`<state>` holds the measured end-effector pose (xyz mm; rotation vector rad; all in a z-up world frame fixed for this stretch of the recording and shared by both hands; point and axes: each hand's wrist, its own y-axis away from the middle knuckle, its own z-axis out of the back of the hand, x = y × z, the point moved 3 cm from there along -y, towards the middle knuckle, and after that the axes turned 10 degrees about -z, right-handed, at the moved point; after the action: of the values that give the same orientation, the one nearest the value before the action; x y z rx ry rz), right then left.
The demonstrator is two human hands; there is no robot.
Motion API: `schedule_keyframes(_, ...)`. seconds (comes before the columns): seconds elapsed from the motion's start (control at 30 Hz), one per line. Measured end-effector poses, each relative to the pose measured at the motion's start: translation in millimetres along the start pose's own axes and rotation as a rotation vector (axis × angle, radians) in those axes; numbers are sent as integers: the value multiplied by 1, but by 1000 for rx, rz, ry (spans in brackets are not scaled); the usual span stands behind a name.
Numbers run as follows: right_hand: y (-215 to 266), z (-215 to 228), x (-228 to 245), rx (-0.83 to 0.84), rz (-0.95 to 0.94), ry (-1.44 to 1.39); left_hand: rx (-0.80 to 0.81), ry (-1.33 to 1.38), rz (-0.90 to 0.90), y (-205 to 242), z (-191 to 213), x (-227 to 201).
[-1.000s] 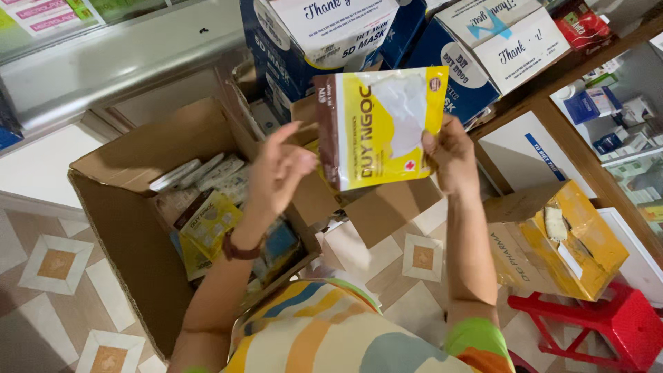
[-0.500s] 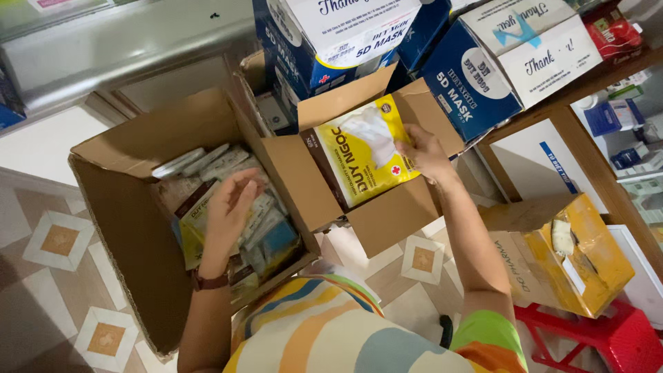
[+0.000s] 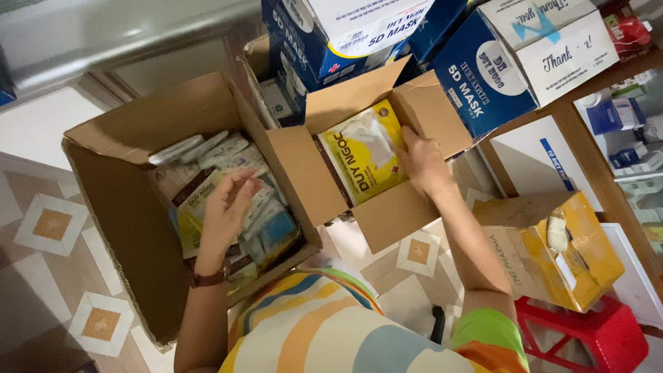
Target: The person packs various items, including yellow packages and white boxes, into a larger cardboard box. They arrange the items carefully, stacking them and ensuring they fit securely within the box.
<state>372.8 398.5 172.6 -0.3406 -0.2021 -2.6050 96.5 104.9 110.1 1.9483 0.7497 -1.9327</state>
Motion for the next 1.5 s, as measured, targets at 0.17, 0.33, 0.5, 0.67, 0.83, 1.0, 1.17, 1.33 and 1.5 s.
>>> schedule_keyframes(0.17, 35, 6, 31, -33, 150, 95, -41, -103, 48, 0, 11, 7)
schedule_keyframes(0.33, 45, -17, 46, 156, 463, 58, -91, -46, 52, -2, 39, 24)
schedule_keyframes(0.5, 49, -14, 51, 181, 339, 67, -238, -88, 39, -11, 110, 97)
schedule_keyframes(0.67, 89, 8, 75, -142, 371, -175, -292, -209, 82, -17, 169, 224)
schedule_keyframes(0.83, 152, -5, 98, -341, 299, -625, -114, -732, 411, 6, 150, 286)
schedule_keyframes(1.0, 206, -23, 158, -140, 358, -630, 217, -1002, 758, 38, 105, 289)
schedule_keyframes(1.17, 211, -31, 194, 34, 420, -536, 217, -1260, 653, 52, 86, 282)
schedule_keyframes(1.33, 214, -57, 190, 15, 368, -612, 278, -1375, 537, 55, 88, 297)
schedule_keyframes(1.5, 207, -87, 191, 66, 446, -634, 177, -1076, 313, 41, 100, 299)
